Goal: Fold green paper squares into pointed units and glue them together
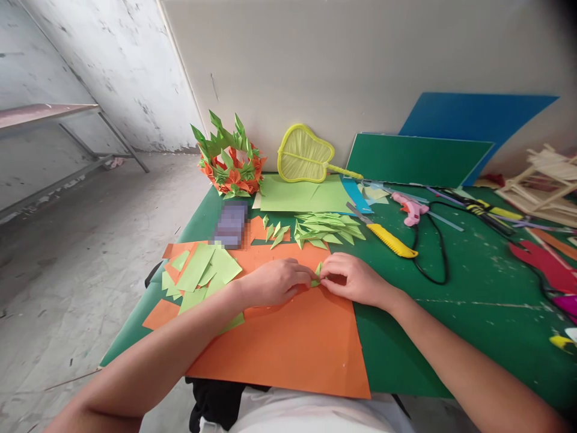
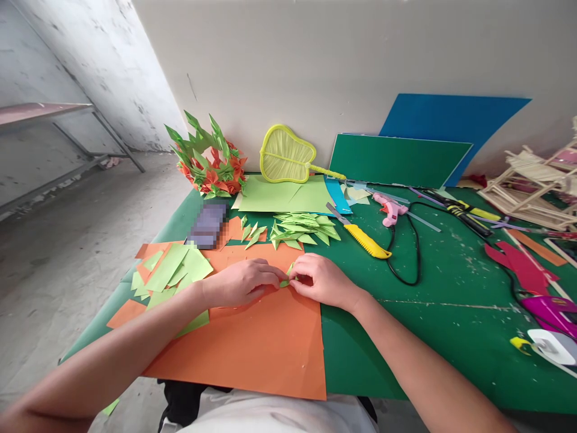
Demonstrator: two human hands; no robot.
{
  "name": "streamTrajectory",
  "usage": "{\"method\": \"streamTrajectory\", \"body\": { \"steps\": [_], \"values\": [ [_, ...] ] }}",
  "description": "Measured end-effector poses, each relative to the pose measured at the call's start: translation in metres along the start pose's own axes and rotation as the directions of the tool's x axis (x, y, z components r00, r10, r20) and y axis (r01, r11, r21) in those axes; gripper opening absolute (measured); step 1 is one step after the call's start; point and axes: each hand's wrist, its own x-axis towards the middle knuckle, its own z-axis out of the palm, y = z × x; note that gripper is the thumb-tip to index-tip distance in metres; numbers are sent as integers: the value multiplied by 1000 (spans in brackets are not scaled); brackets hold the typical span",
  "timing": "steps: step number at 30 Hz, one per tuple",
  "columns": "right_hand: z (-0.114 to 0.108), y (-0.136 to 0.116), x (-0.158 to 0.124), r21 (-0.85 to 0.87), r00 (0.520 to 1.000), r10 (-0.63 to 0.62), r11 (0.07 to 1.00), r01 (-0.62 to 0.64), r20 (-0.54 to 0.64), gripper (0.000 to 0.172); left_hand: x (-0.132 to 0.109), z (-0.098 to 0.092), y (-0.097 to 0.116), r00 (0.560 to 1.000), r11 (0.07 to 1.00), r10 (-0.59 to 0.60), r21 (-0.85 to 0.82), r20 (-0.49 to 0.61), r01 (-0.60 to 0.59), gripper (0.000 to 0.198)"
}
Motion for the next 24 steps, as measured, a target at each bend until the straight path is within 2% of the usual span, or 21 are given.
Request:
{"method": "streamTrajectory", "body": {
  "steps": [5,12,24],
  "values": [
    [6,1,2,15,996,81,997,-81,-21,8,0,0,0,999,1000,-27,-14,21,27,20],
    [11,-1,5,-21,990,135,991,-136,-44,11,0,1,0,998,998,-65,-20,4,65,22],
    [14,-3,6,-14,983,175,984,-176,-55,12,-1,3,-2,999,998,-33,-45,-19,32,24]
  ]
}}
